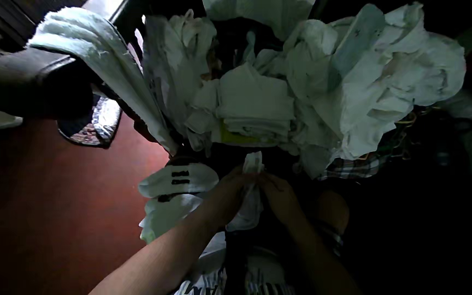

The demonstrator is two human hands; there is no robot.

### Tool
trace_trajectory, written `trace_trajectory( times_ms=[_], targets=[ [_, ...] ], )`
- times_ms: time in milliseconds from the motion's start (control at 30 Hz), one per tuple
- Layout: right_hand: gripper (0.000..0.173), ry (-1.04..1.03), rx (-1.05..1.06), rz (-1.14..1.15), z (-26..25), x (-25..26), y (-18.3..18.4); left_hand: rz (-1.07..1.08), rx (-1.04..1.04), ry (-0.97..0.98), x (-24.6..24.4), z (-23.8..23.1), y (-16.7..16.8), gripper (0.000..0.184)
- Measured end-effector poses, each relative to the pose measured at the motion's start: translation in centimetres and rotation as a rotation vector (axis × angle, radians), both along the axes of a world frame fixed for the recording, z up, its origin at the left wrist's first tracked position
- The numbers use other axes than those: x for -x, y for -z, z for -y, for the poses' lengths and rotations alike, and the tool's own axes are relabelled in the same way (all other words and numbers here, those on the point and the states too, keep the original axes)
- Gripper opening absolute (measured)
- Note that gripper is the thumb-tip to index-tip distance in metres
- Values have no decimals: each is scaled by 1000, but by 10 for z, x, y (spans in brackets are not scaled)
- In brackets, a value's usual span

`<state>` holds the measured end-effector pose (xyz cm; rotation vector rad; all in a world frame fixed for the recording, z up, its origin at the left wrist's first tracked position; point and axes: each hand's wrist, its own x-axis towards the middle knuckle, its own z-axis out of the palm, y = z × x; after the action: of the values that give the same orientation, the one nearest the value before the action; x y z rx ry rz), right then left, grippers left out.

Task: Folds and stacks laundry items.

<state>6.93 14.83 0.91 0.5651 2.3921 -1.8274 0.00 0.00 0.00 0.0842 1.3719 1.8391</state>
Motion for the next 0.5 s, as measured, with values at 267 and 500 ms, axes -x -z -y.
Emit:
trace_trajectory(
  times_ms=[267, 500],
  targets=[
    [22, 83, 142, -79, 1, -4, 5, -88, 6, -18, 4, 1, 2, 32],
    [18, 177, 98, -84, 1, -3, 4, -251, 69, 241, 5, 9, 4, 93]
  ],
)
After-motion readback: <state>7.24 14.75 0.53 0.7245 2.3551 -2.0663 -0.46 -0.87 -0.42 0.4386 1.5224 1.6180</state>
